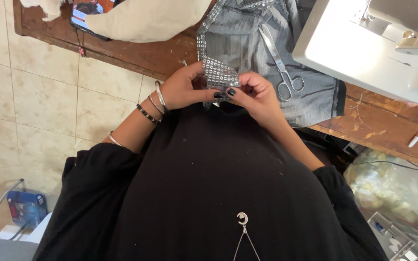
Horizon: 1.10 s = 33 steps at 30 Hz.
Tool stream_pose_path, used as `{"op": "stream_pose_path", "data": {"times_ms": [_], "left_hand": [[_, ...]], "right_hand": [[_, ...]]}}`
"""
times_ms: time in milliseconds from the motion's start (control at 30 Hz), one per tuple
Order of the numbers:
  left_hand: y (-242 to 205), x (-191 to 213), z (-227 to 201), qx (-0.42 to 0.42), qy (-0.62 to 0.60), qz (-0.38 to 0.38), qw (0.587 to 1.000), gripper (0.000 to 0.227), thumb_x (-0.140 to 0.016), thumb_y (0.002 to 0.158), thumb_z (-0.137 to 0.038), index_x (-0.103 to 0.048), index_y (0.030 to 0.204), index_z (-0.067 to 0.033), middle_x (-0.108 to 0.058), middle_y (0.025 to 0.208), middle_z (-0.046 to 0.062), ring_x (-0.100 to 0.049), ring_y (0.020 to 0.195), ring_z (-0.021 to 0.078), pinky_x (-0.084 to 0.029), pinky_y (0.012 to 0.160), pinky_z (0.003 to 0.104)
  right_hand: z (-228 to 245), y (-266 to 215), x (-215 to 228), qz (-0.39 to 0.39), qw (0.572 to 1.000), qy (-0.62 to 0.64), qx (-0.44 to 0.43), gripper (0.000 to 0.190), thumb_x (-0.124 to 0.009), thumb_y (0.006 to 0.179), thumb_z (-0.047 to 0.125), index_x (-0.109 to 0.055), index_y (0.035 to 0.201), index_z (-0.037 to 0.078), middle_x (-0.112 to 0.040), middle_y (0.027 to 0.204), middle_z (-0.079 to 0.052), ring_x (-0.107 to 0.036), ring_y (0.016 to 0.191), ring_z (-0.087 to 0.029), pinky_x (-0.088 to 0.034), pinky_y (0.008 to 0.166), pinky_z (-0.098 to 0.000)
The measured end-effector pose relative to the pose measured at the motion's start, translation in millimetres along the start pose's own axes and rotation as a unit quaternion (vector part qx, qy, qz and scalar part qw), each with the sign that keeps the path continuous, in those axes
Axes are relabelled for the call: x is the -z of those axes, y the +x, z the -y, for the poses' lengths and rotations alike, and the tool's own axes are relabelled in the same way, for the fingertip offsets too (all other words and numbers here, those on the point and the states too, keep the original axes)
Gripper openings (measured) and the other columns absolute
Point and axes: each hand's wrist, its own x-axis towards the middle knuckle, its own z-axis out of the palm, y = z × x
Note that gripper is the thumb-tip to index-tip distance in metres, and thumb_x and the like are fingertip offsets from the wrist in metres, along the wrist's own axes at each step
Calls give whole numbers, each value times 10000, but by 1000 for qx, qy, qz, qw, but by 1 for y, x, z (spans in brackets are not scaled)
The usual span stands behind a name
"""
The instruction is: Attaching decorative rhinestone patches to denim fabric by hand
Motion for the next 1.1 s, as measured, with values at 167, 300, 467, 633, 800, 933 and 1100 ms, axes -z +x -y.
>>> {"op": "stream_pose_path", "data": {"times_ms": [167,300,467,633,800,933,1100], "left_hand": [[-4,-3,-12,-7,18,-3,1000,380,-901,858,-177,-653,1120,-60,-730,974,51,-682,921,136,-613,815,330],[-5,-3,-4,1,-30,10,999,544,-907,847,-141,-599,1292,-84,-715,1065,33,-665,957,126,-602,877,333],[4,9,47,11,-67,3,998,562,-863,897,-150,-551,1362,-102,-710,1092,45,-678,976,130,-598,881,306],[1,17,93,58,-227,-17,972,369,-726,994,-115,-584,1331,-69,-727,1110,56,-701,975,148,-613,880,332],[-10,-7,-1,151,-538,-25,829,378,-481,1069,-384,-723,1198,-124,-765,1081,65,-731,987,232,-553,869,327],[-9,1,4,114,-431,87,891,1035,-206,842,-822,-486,1504,-77,-598,1427,180,-619,1242,354,-503,1060,536],[-12,-11,102,12,-334,35,942,841,-817,838,31,-396,1557,-82,-603,1350,94,-669,1164,234,-573,1003,409]], "right_hand": [[1,0,-2,-6,1000,-5,3,130,-806,923,25,-681,955,13,-548,682,-2,-499,614,-24,-415,568,-146],[4,-3,-6,-9,1000,-22,13,143,-797,929,30,-654,917,38,-500,672,15,-467,610,-28,-372,567,-153],[29,8,-18,31,993,-89,65,108,-749,974,46,-671,1036,2,-559,769,-36,-519,702,-63,-437,650,-211],[64,18,-29,220,942,-218,131,386,-710,1007,184,-634,1352,26,-699,997,-153,-747,872,-305,-574,819,-431],[35,28,18,70,945,-276,159,252,-798,956,42,-750,1203,33,-697,1016,-94,-654,870,-228,-535,789,-337],[32,17,3,100,924,-335,157,338,-746,954,55,-658,1277,103,-618,1227,-102,-596,1158,-242,-546,1043,-362],[16,19,-17,85,891,-384,224,532,-950,780,232,-741,1256,115,-672,1173,-111,-679,1061,-306,-519,958,-396]]}}
